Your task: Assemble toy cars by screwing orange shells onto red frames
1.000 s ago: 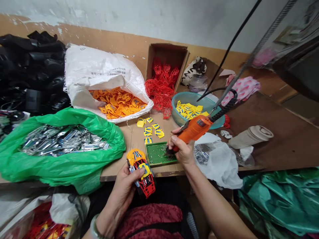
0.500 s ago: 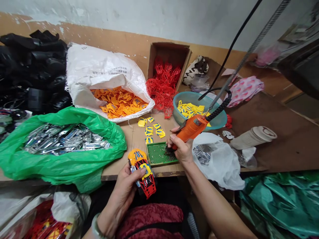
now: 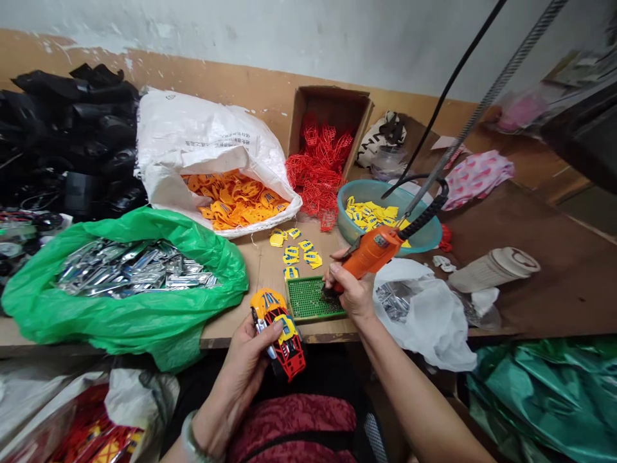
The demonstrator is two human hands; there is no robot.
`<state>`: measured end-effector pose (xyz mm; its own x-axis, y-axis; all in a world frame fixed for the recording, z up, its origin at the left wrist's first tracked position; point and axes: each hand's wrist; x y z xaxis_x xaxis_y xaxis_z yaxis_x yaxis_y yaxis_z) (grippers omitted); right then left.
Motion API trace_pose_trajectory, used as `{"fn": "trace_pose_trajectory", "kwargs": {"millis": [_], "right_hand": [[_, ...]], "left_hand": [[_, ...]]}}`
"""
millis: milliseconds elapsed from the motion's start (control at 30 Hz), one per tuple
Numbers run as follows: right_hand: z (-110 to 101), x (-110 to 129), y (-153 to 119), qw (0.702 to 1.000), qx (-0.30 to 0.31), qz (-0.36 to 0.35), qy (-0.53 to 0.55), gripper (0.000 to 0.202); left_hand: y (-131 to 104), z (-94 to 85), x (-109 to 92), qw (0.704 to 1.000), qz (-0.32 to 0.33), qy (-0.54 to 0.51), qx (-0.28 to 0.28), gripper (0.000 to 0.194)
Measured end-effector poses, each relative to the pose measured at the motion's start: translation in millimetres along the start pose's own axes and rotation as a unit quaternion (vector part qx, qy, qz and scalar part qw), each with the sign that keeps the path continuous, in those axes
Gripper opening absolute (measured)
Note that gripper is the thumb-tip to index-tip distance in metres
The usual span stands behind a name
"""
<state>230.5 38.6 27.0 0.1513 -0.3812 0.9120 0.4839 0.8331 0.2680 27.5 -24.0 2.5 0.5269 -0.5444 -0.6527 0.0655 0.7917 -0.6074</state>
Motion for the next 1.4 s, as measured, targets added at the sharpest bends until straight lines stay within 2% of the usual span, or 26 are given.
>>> {"fn": "trace_pose_trajectory", "kwargs": {"millis": [300, 467, 567, 667, 867, 1400], "right_hand": [[3, 5, 1, 1.000, -0.012, -0.003, 0.009, 0.021], [19, 45, 0, 0.995, -0.028, 0.020, 0.092, 0.021], [33, 71, -11, 0.988, 0.003, 0.060, 0.143, 0.020], [43, 83, -26, 0.980, 0.050, 0.084, 0.171, 0.019], [51, 75, -47, 0.972, 0.107, 0.107, 0.182, 0.018], [55, 66, -56, 0.970, 0.124, 0.120, 0.169, 0.020]], "left_hand": [[2, -1.2, 0, 1.000, -0.014, -0.023, -0.003, 0.051], [-1, 1.7, 0, 0.999, -0.003, -0.033, -0.011, 0.049], [-2, 4.0, -1, 0.999, 0.002, -0.033, -0.004, 0.049], [-4, 5.8, -1, 0.999, 0.007, -0.035, 0.006, 0.050], [-7, 6.7, -2, 0.999, 0.024, -0.034, 0.003, 0.049], [-5, 5.6, 1, 0.999, 0.029, -0.043, 0.002, 0.050]]}}
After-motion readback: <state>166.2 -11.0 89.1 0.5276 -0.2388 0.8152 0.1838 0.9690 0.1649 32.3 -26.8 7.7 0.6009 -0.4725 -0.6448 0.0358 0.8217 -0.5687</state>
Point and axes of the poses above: each hand's wrist, its own y-axis towards the middle knuckle, its own z-axis out of the palm, x = y × z, and after that the axes turned 12 degrees about -x, right-handed
